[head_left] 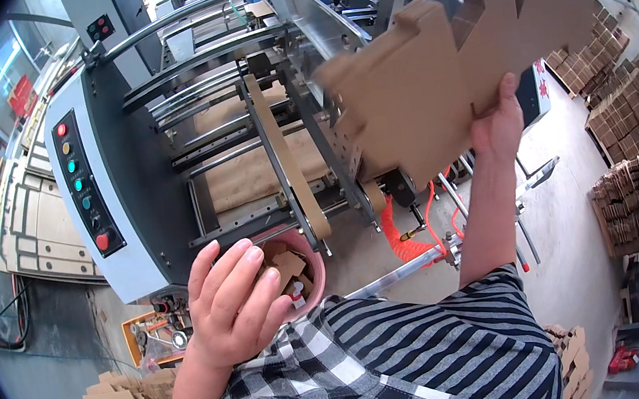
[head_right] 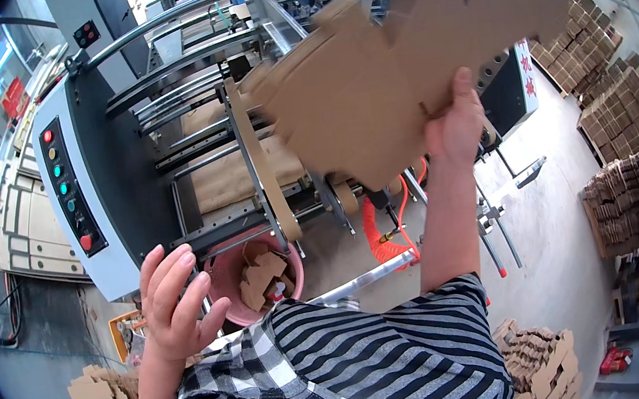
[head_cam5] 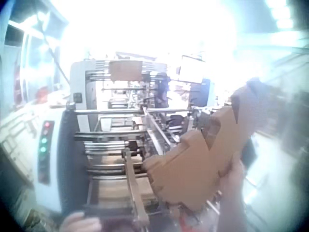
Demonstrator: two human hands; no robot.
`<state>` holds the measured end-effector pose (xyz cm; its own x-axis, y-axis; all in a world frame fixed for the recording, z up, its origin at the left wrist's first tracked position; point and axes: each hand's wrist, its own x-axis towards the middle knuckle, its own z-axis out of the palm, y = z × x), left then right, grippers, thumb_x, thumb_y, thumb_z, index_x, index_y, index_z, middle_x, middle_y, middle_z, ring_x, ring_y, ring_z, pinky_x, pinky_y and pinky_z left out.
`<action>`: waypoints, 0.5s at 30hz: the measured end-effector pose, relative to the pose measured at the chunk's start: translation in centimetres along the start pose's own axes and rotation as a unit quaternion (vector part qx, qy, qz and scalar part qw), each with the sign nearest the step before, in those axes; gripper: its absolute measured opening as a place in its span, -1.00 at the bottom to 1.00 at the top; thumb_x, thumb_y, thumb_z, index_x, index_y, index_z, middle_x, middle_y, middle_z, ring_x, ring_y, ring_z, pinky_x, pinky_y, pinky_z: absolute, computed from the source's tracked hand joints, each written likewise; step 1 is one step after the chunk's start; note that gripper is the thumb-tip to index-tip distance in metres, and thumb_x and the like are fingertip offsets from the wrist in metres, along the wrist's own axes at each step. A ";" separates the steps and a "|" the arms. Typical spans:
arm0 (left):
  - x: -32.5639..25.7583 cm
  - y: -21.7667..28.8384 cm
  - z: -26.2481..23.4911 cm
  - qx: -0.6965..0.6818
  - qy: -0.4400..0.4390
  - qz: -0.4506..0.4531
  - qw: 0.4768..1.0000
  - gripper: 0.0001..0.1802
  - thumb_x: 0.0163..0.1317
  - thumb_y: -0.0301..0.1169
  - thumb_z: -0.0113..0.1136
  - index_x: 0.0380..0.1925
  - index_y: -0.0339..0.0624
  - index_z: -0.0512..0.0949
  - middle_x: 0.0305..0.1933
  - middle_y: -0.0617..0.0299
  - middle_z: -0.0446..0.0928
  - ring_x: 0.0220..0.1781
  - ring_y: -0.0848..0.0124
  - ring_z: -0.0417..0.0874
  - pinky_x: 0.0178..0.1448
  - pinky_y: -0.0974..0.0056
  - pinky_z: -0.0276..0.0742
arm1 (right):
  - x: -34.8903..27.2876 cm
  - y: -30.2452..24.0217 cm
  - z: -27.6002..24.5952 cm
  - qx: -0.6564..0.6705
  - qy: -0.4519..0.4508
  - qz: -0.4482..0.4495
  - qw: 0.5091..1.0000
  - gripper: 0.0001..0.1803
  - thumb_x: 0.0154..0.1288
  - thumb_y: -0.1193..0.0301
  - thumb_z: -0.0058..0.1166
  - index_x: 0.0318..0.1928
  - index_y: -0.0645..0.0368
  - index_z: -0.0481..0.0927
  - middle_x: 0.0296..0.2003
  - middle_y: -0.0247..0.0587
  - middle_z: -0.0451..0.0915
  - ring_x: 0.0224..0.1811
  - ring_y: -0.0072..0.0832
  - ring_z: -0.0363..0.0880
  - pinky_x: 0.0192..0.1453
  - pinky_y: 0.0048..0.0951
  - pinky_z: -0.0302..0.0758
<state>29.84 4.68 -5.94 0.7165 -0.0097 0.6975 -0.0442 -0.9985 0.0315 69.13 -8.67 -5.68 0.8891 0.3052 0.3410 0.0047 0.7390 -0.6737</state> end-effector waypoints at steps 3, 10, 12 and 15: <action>-0.3 -0.6 1.0 -0.030 -0.028 -0.030 0.999 -0.52 0.06 -0.32 0.31 -0.01 -0.22 0.45 0.12 -0.04 0.42 0.11 0.04 0.52 0.28 -0.13 0.33 | 3.0 -0.7 -3.2 -0.044 0.146 -0.026 0.988 -0.55 0.40 0.24 0.00 0.10 0.36 0.40 0.03 -0.09 0.52 0.03 -0.28 0.54 0.09 -0.17 0.52; -1.7 -0.8 2.1 -0.056 -0.126 -0.095 0.986 -0.38 -0.15 -0.39 0.37 0.03 -0.18 0.48 0.09 -0.01 0.47 0.07 0.12 0.53 0.24 -0.02 0.36 | 8.4 5.9 -6.3 -0.047 0.340 0.045 0.938 -0.47 0.29 0.31 0.17 0.08 0.51 0.39 0.01 -0.05 0.52 -0.06 -0.23 0.58 -0.02 -0.19 0.61; -2.5 -1.1 2.2 -0.057 -0.138 -0.120 0.981 -0.35 -0.16 -0.40 0.38 0.05 -0.19 0.46 0.11 -0.01 0.46 0.09 0.09 0.51 0.24 -0.01 0.36 | 8.7 8.0 -5.7 -0.055 0.363 0.053 0.929 -0.47 0.28 0.34 0.18 0.07 0.53 0.39 0.00 -0.04 0.53 -0.10 -0.24 0.59 -0.07 -0.20 0.63; -3.0 -1.3 2.8 -0.063 -0.176 -0.143 0.972 -0.29 -0.21 -0.45 0.41 0.09 -0.20 0.44 0.14 -0.03 0.44 0.12 0.04 0.48 0.23 0.03 0.38 | 10.6 11.2 -7.4 -0.105 0.419 0.083 0.898 -0.48 0.20 0.35 0.26 0.01 0.54 0.45 -0.02 0.03 0.56 -0.11 -0.26 0.60 -0.04 -0.25 0.59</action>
<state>29.73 5.90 -10.10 0.9046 0.2284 0.3599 0.1236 -0.9486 0.2913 81.97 -1.61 -14.51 0.9172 -0.2234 -0.3299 -0.1523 0.5685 -0.8084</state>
